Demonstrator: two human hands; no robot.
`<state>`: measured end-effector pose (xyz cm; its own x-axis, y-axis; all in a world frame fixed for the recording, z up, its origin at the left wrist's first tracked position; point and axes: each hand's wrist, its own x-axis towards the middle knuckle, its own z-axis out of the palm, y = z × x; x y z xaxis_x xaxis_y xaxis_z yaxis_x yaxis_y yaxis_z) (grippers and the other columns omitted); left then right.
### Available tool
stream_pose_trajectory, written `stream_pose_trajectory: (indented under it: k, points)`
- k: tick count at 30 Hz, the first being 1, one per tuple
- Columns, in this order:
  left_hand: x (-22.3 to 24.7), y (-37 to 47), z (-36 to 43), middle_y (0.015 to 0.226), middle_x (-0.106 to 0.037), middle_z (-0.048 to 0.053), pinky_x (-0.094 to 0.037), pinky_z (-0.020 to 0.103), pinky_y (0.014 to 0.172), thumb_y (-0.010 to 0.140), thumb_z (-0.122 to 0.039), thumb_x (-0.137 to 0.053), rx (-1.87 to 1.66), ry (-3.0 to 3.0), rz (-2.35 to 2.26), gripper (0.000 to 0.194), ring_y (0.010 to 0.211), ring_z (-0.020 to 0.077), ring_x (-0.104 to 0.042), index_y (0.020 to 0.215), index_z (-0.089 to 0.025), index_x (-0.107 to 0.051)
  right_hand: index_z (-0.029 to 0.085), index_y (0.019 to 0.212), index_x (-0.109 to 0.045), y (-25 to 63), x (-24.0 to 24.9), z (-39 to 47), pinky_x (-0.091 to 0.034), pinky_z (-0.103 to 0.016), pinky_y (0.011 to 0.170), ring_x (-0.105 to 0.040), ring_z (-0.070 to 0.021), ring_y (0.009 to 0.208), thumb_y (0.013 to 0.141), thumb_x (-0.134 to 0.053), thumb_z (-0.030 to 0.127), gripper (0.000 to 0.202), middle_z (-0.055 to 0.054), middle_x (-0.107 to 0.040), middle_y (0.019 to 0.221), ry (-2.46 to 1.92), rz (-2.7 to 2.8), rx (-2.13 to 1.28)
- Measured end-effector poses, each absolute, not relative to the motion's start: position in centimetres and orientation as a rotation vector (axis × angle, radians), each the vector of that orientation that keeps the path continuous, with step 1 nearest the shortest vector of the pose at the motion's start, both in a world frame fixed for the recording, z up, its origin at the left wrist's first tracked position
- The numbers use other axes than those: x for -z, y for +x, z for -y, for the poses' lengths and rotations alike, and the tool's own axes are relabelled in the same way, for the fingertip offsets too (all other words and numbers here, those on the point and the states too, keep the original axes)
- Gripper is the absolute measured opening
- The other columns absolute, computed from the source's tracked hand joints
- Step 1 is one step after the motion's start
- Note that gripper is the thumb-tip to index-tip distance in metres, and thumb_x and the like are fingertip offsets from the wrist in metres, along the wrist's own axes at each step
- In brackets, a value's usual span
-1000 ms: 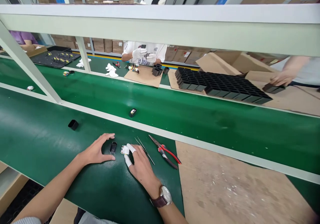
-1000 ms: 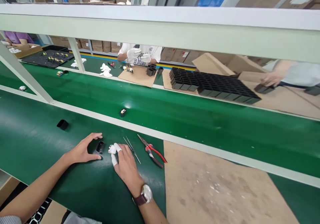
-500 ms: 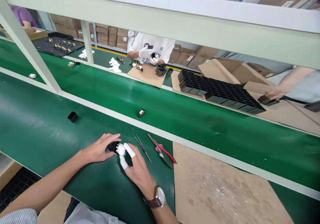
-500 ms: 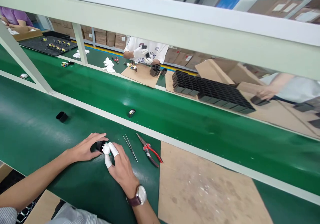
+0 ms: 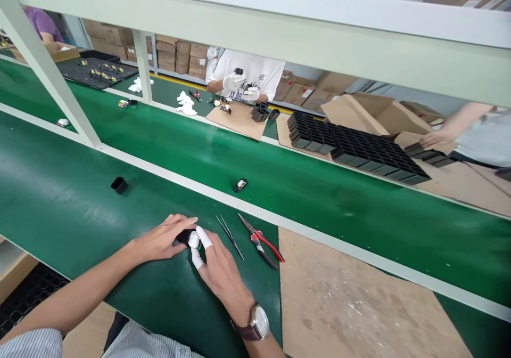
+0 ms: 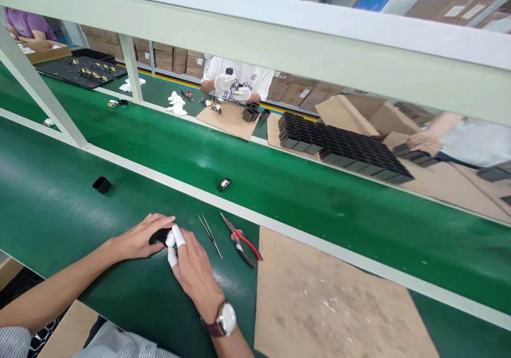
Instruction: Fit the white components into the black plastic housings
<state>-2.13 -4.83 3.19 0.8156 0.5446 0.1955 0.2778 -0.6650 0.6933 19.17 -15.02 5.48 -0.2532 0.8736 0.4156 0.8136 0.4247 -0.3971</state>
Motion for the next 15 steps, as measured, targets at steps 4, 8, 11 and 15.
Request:
stream_pose_trajectory:
  k: [4,8,11,15]
  points:
    - [-3.22,-2.11,4.91,0.147,-0.056,0.012,-0.053,0.047,0.109,0.093,-0.010,-0.067,-0.515,2.321,-0.613,0.086,0.133,0.0289,-0.056,0.165,-0.035,-0.026,0.018,0.152,-0.044,19.33,-5.30,15.11,-0.064,-0.050,0.093,-0.069,-0.0316,0.114,0.102,-0.045,0.011,0.051,-0.017,-0.067,0.128,-1.407,2.125,-0.181]
    - [-3.66,-2.06,4.92,0.145,-0.062,0.010,-0.054,0.046,0.110,0.093,-0.014,-0.069,-0.507,2.266,-0.642,0.086,0.134,0.0285,-0.059,0.165,-0.035,-0.027,0.022,0.159,-0.037,19.69,-4.96,15.08,-0.062,-0.047,0.101,-0.066,-0.0294,0.125,0.104,-0.058,0.020,0.059,-0.016,-0.065,0.138,-1.345,2.023,-0.237]
    - [-3.75,-1.99,4.97,0.148,-0.063,0.008,-0.055,0.044,0.110,0.093,-0.019,-0.072,-0.495,2.205,-0.649,0.087,0.135,0.0277,-0.061,0.165,-0.035,-0.026,0.027,0.154,-0.046,20.06,-4.70,14.98,-0.061,-0.048,0.104,-0.066,-0.0289,0.127,0.101,-0.064,0.019,0.056,-0.013,-0.065,0.141,-1.276,1.989,-0.189]
    - [-3.31,-2.05,5.00,0.151,-0.061,0.008,-0.054,0.044,0.113,0.095,-0.020,-0.072,-0.458,2.176,-0.670,0.084,0.136,0.0267,-0.062,0.165,-0.035,-0.028,0.024,0.137,-0.062,20.07,-4.88,14.76,-0.059,-0.050,0.103,-0.065,-0.0294,0.126,0.102,-0.062,0.017,0.035,-0.013,-0.065,0.140,-1.292,2.029,-0.139]
